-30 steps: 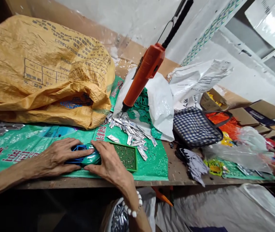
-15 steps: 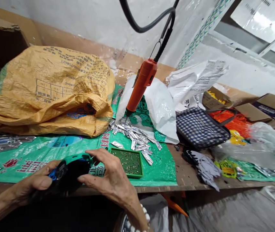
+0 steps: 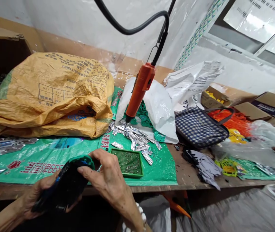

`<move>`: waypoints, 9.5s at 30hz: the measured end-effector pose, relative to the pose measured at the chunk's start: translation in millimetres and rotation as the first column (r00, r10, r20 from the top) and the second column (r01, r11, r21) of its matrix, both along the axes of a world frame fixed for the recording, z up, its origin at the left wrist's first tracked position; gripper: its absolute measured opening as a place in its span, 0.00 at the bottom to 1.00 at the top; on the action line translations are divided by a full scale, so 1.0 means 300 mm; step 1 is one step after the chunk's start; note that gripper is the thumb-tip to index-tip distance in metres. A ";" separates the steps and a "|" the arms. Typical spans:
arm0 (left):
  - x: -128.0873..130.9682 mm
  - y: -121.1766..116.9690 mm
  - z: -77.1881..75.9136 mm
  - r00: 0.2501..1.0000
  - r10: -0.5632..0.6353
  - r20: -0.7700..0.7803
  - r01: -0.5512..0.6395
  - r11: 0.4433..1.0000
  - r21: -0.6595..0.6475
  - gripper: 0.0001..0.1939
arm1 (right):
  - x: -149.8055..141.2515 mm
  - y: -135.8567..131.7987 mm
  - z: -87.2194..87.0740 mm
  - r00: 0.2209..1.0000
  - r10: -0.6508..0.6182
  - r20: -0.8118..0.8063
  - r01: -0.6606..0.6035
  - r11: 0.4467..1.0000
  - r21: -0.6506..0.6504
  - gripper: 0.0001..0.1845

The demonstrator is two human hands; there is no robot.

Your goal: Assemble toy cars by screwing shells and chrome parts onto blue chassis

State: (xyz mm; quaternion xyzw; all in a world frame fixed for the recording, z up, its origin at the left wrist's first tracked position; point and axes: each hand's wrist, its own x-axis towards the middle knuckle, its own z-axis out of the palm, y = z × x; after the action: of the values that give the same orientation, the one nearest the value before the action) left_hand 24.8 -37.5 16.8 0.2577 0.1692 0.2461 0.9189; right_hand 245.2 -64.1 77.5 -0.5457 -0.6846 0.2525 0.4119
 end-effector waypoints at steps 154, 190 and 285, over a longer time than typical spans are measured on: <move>0.043 0.153 -0.046 0.639 0.731 -0.238 0.639 -0.334 0.692 0.38 | -0.006 0.236 0.136 0.701 0.009 -0.713 0.201 0.957 0.209 0.18; 0.045 0.161 -0.031 0.674 0.723 -0.154 0.597 -0.410 0.690 0.28 | 0.209 0.205 0.055 0.751 -0.355 -0.556 0.563 0.784 0.261 0.15; 0.052 0.162 -0.067 0.652 0.748 -0.126 0.604 -0.412 0.683 0.27 | 0.217 0.210 0.030 0.767 -0.289 -0.572 0.495 0.834 0.243 0.15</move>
State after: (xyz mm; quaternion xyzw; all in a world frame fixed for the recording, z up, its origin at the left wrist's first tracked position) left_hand 40.5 11.0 -3.4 0.9423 0.2535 0.2172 0.0236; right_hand 310.4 -1.1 86.6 -0.5010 -0.4527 0.1572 0.7206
